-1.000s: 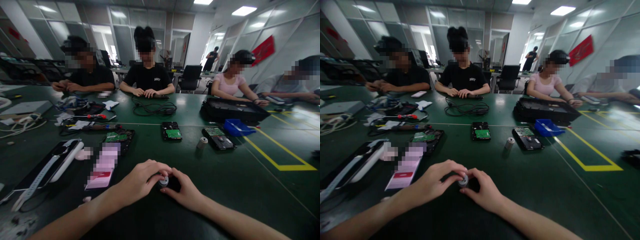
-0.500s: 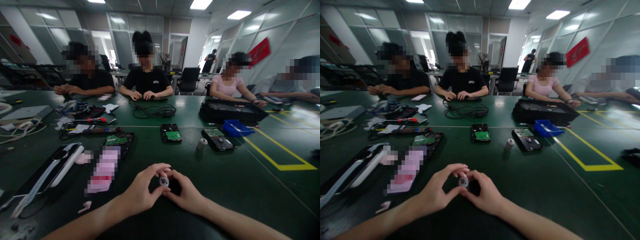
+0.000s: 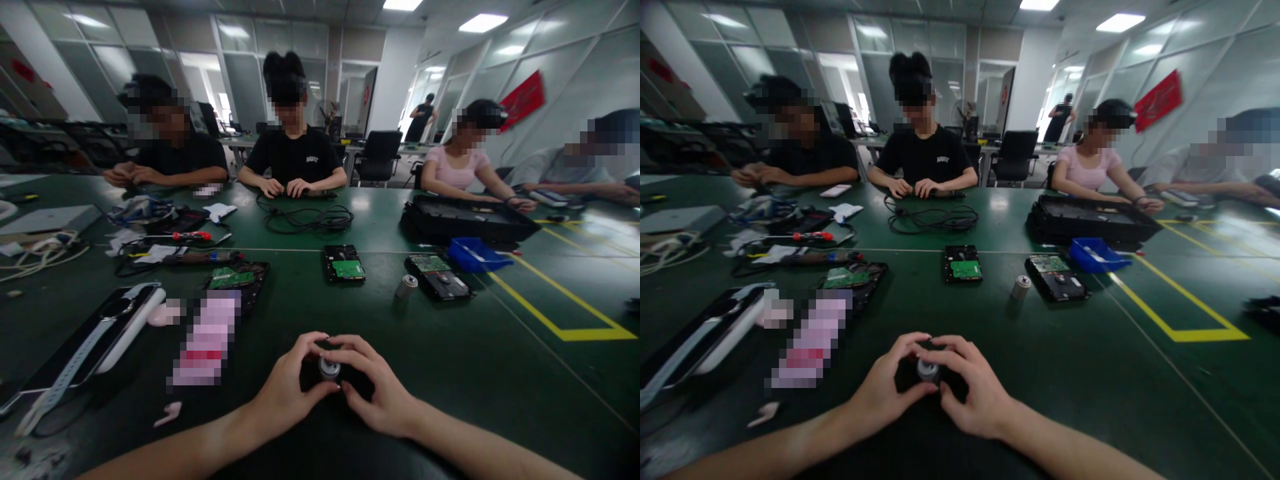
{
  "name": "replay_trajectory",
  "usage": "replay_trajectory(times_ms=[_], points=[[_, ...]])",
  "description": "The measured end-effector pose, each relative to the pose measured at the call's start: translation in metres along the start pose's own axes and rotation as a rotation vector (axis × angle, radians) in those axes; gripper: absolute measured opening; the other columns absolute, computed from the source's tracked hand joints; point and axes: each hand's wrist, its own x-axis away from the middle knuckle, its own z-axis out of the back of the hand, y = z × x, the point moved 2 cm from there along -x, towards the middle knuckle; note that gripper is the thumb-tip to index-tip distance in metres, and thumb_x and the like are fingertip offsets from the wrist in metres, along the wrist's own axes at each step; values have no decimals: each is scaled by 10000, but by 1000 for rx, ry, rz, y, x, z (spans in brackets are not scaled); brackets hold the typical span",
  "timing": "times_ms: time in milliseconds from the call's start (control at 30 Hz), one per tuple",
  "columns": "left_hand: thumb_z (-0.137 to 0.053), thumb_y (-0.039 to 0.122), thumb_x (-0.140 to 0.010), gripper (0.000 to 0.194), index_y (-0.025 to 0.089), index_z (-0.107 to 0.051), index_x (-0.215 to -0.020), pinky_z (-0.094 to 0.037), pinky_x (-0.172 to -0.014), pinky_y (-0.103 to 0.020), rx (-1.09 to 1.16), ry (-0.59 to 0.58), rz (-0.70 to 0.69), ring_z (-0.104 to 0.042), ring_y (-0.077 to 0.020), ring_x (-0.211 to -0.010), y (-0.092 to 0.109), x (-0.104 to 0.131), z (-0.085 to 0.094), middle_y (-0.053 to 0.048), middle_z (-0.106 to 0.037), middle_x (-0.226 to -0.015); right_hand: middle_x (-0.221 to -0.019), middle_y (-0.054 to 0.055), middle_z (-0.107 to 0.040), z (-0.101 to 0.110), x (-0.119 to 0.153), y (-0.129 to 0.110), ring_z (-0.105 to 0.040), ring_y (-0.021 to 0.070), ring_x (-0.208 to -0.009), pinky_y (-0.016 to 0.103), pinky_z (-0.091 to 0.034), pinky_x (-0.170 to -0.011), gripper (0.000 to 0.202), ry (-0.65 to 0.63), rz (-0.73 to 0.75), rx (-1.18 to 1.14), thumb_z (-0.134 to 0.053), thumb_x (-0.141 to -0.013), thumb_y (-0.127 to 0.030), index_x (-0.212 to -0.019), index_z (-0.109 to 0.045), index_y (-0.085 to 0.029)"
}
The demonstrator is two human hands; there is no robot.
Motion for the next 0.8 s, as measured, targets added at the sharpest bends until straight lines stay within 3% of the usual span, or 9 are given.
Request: replay_trajectory(times_ms=[133,233,433,600,800], points=[[-772,171,-749,632,286,-415,-1257,-483,-935,-386,4,2,1,-636,-217,-1016,-2,0,0,-4,-651,-1063,-1242,73,-543,-2,2,1,-526,227,-1160,411,-458,-973,489,44,-21,129,-519,-798,-65,-1237,-549,-278],[-769,177,-750,634,281,-411,-1263,-482,-939,-399,13,-3,8,-640,-219,-1003,-1,0,0,-6,-655,-1038,-1238,78,-551,-2,5,-2,-532,230,-1148,411,-460,-966,493,62,11,202,-522,-812,-74,-1261,-525,-278],[-746,166,-756,597,267,-422,-1247,-508,-891,-390,40,10,8,-658,-216,-947,2,-1,-1,-5,-666,-1003,-1319,94,-520,2,3,-8,-483,245,-1234,417,-421,-1033,517,81,-11,111,-530,-870,-146,-1363,-444,-272],[-759,172,-749,598,259,-430,-1240,-513,-860,-363,40,19,5,-663,-201,-907,0,-1,-2,8,-663,-968,-1075,46,-676,9,-14,-9,-612,218,-1022,372,-476,-884,192,75,-102,94,-632,-887,-291,-1069,-691,-294],[-793,202,-730,641,259,-420,-1249,-515,-856,-354,55,18,4,-660,-201,-914,-3,-1,-3,7,-665,-978,-913,-2,-716,19,-38,-16,-635,192,-899,346,-443,-821,45,-53,-100,187,-703,-844,-265,-869,-737,-278]])
